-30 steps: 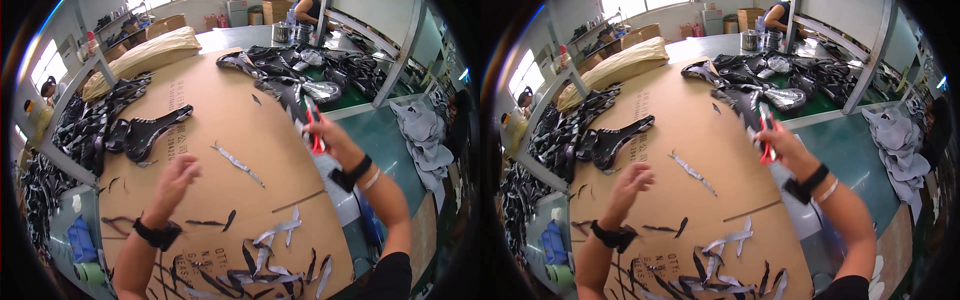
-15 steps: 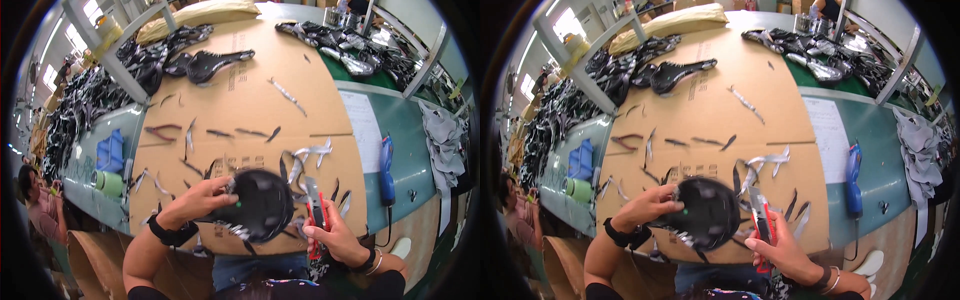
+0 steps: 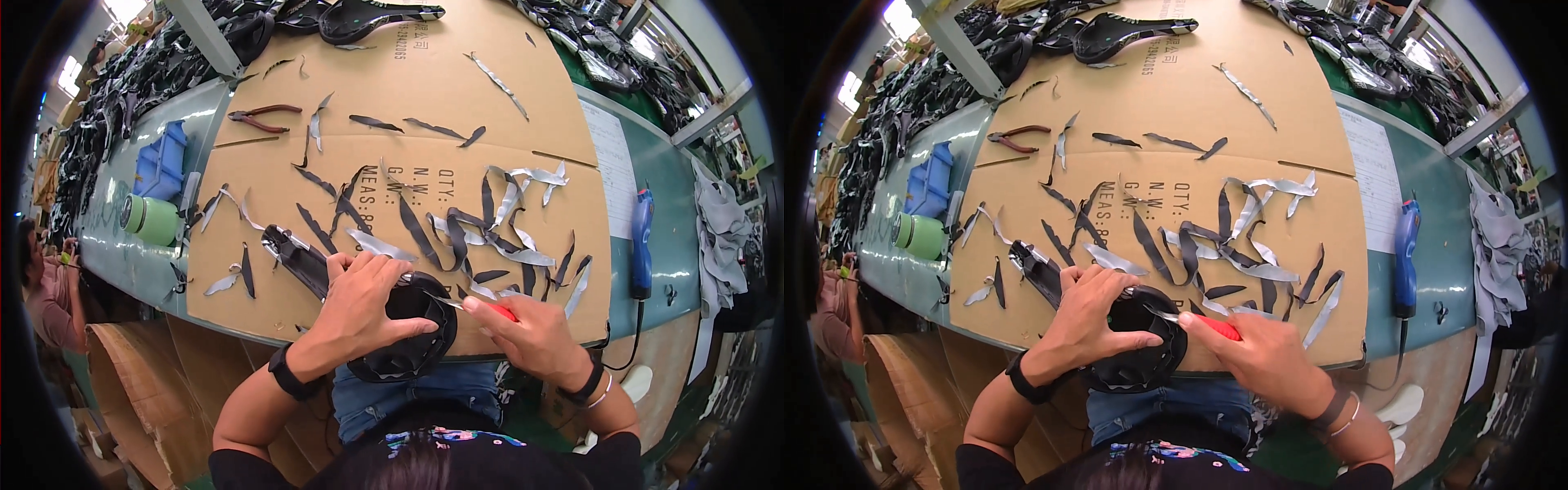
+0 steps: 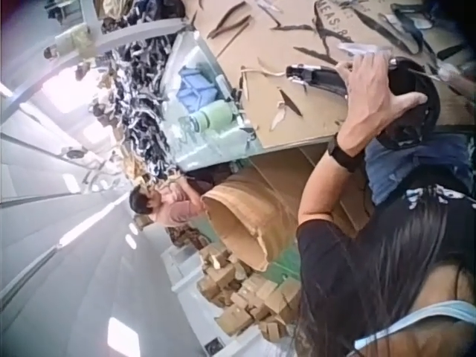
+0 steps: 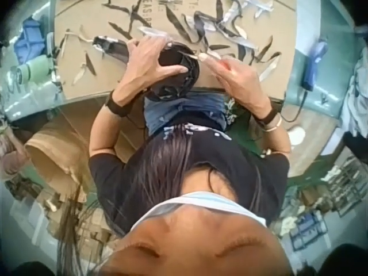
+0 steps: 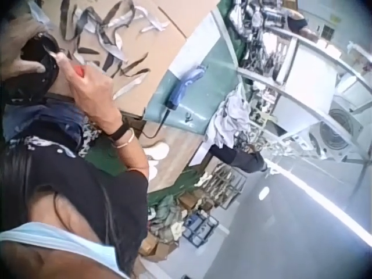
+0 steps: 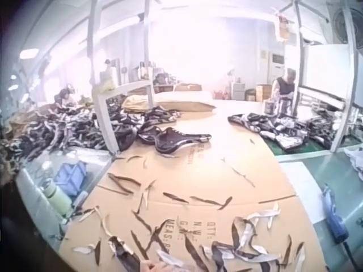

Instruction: The person picks up a bicycle saddle, trims the excess material from its edges using a utility knife, and places it onto a pile. They repeat this process with another saddle before using a pair of pliers and the knife to clear scraps from the work surface.

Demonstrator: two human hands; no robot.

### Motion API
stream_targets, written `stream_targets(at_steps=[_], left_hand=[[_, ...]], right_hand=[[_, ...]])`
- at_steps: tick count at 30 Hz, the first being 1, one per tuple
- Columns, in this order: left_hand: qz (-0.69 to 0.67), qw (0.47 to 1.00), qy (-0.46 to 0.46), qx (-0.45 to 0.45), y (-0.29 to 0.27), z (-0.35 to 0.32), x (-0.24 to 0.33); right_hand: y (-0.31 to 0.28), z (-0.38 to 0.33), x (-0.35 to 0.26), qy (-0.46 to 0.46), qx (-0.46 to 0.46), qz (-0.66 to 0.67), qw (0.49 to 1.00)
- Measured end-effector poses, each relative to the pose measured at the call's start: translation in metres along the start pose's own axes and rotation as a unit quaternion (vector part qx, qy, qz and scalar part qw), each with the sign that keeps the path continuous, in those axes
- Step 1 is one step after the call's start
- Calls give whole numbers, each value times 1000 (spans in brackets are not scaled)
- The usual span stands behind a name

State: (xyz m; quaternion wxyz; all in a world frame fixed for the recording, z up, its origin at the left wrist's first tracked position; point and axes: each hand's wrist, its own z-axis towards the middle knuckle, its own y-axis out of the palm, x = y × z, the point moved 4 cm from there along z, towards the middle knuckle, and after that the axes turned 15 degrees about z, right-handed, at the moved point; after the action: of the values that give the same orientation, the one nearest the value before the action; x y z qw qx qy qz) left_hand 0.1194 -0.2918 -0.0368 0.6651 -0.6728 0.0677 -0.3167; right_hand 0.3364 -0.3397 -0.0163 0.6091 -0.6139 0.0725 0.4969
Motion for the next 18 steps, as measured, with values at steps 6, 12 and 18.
stream_targets(at_steps=[6,12,18], left_hand=[[-5,1000,-1,-9,0,-1,0],[-13,999,4,43,2,-5,0],[-10,999,-1,34,-1,-3,0]], right_hand=[[-2,18,4,-55,-113,-134,983],[23,-29,7,94,-166,-82,978],[38,-60,-32,246,-113,-14,963]])
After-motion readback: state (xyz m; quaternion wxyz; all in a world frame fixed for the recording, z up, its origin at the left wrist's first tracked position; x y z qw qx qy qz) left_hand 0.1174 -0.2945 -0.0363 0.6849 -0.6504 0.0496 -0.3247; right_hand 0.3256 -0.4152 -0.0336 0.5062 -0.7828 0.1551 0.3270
